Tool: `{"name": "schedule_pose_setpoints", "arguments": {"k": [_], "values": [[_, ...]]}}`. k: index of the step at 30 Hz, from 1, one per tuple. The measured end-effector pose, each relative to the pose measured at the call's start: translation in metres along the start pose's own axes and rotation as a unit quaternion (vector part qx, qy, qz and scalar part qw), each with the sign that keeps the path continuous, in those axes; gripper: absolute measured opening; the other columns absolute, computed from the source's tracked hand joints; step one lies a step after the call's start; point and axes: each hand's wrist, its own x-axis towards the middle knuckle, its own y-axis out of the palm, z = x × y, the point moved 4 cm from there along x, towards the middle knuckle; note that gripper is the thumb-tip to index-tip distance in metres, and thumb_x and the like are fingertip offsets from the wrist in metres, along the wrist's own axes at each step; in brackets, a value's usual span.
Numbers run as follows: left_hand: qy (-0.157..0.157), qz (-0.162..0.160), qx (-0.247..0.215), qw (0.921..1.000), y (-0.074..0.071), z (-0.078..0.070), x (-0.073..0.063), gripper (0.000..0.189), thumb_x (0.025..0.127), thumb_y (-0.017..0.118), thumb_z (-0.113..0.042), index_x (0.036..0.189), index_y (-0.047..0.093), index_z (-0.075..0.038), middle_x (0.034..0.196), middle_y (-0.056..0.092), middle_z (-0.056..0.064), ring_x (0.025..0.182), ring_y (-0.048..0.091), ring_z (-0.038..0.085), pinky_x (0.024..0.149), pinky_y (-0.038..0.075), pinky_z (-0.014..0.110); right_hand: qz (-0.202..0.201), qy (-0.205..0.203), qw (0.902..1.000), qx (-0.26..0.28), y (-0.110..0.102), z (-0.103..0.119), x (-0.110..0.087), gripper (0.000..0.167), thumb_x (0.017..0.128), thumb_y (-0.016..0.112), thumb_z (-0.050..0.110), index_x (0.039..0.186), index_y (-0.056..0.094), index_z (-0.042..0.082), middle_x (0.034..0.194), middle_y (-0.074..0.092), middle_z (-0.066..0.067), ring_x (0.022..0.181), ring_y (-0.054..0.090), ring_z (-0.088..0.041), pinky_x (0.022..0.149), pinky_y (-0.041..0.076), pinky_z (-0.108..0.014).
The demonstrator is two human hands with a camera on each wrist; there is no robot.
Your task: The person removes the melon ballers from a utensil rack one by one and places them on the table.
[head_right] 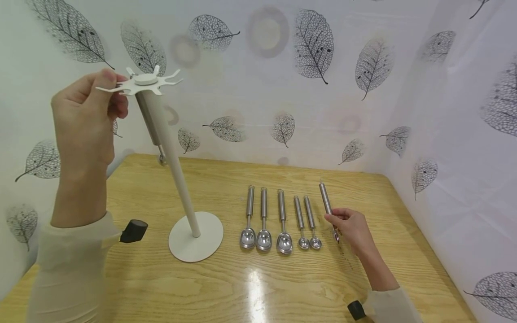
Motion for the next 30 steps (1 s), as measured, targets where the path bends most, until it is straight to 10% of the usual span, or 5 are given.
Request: {"name": "schedule_pose_setpoints", "arguments": {"k": [30], "values": [[0.004,0.0,-0.004,1.0,0.001,0.0,0.0,0.019,0.101,0.074,-0.011,0.092,0.078,0.006,0.07,0.059,0.01,0.062,0.049,0.018,0.057,0.042,0.021,0.008,0.035,0.9989,-0.029,0.005,-0.016,0.002,0.052,0.104,0.072,0.023,0.134,0.058,-0.017,0.106,0.069,-0.015,0.084,0.058,-0.016,0.065,0.053,-0.025]]}}
